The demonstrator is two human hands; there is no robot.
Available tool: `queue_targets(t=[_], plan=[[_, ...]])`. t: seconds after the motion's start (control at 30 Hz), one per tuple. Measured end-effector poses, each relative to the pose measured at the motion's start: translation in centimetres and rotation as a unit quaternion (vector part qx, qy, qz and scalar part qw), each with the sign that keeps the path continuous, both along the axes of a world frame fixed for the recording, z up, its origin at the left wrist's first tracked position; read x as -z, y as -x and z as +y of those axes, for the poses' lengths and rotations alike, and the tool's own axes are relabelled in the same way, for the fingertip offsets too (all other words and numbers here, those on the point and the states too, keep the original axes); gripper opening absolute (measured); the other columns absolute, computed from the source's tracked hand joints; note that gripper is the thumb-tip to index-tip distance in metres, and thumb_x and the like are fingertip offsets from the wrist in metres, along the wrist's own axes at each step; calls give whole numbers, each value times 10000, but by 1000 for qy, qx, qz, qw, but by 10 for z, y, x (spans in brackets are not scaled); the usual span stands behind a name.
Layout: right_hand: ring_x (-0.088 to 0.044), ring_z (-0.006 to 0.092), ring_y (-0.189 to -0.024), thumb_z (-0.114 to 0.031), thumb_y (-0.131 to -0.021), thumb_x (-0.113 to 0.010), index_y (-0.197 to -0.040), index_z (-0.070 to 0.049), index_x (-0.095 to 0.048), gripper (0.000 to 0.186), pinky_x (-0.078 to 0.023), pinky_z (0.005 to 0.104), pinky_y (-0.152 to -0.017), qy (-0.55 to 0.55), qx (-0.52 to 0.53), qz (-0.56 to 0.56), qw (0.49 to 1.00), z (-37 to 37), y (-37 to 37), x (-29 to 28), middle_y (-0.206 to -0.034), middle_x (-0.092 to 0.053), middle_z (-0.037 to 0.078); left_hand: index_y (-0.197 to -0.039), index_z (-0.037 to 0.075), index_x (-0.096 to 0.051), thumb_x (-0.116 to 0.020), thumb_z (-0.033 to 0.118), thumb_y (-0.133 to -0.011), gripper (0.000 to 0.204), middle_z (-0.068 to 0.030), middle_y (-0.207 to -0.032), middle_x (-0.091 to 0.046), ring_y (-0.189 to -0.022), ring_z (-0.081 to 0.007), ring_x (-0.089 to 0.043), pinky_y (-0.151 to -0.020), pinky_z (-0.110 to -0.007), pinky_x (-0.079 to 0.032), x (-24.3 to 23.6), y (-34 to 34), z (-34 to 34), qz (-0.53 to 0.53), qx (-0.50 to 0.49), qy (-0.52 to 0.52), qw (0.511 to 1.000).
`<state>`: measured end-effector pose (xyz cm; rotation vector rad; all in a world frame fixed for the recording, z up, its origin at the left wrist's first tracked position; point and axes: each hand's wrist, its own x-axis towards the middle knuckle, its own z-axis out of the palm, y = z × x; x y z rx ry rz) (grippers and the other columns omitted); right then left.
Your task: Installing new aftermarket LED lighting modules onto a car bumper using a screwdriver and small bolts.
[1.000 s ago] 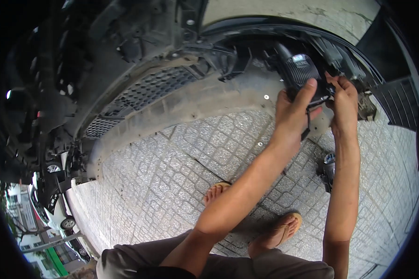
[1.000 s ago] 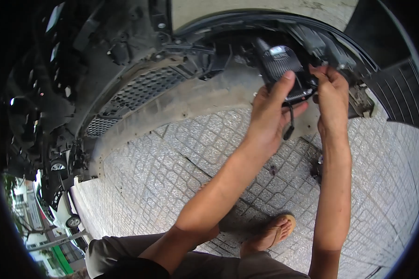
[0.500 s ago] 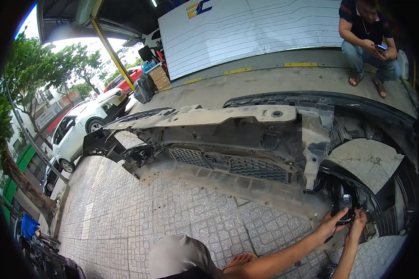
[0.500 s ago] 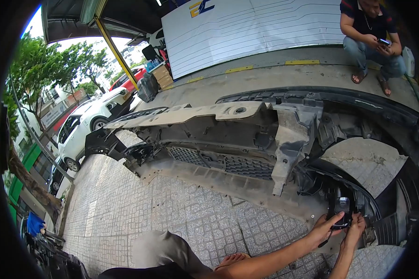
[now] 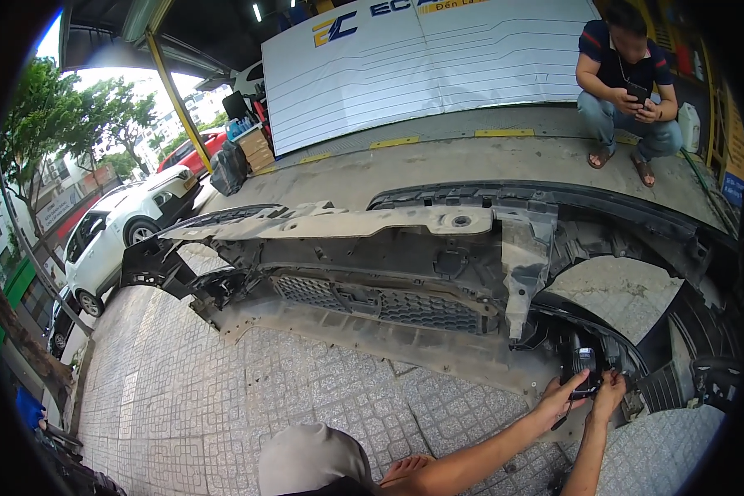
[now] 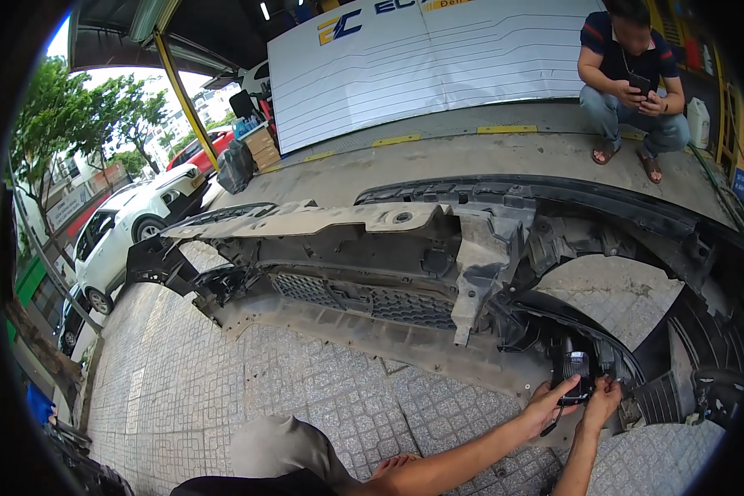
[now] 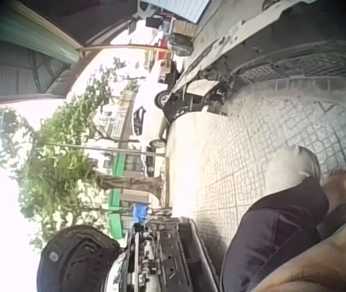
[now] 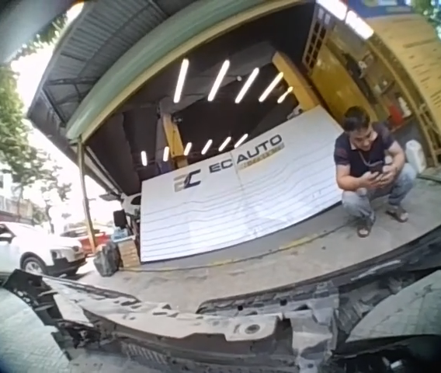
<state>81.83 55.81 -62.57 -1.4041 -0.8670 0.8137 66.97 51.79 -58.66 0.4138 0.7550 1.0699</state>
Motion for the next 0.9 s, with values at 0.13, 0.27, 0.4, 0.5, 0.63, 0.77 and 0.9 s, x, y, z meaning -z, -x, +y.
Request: queue_targets(t=[0.13,0.27,0.4,0.5,0.63,0.77,0.9], plan=[[-561,115,-802,-87,-936,-649,-949,-50,-606,58,-450,279,-735,10,1,71,997,-5,3,-9,-909,-619,10,-1276,37,-592,-793,499,-897,631,-49,-1153,-683,-1061,-133,-675,-953,-323,-573,10,0,2,-2,15,-2,1000],[-597,94,-737,-118,-904,-671,-955,-95,-619,75,-445,252,-607,53,-28,144,988,-17,13,-28,-860,-643,-25,-1274,41,-606,-786,514,-898,630,-51,-1160,-685,-1067,-133,-675,-955,-319,-570,4,5,-6,7,6,-7,1000],[-607,92,-705,-122,-894,-649,-945,-108,-626,58,-399,246,-513,6,-9,167,986,-16,7,-7,-846,-658,-26,-1288,39,-599,-779,524,-901,646,-48,-1169,-686,-1071,-135,-677,-968,-326,-567,2,5,-11,9,20,-9,1000],[-593,89,-666,-104,-882,-645,-928,-102,-629,48,-377,254,-474,37,16,140,989,-22,3,-16,-834,-653,-17,-1289,38,-601,-777,512,-906,635,-48,-1174,-690,-1074,-147,-681,-976,-351,-570,6,-5,-13,15,6,-1,1000],[-627,153,-717,-12,-832,-624,-940,14,-678,124,-487,272,-669,44,24,84,995,-11,13,-15,-871,-691,55,-1237,39,-629,-751,438,-946,508,-63,-1130,-708,-1013,-166,-700,-895,-362,-611,-4,-1,-2,36,-17,30,999],[-703,211,-800,-30,-842,-612,-955,46,-735,183,-535,331,-762,24,33,60,997,5,40,-30,-868,-748,131,-1234,7,-626,-715,392,-978,470,-108,-1143,-711,-1024,-209,-717,-927,-383,-623,-13,15,11,50,-26,8,998],[-643,150,-796,-86,-911,-626,-1006,38,-730,187,-498,283,-731,82,23,27,996,-7,31,-58,-902,-720,86,-1214,-7,-623,-726,388,-972,474,-101,-1139,-701,-1035,-204,-697,-945,-393,-592,-16,5,7,49,-28,1,998]])
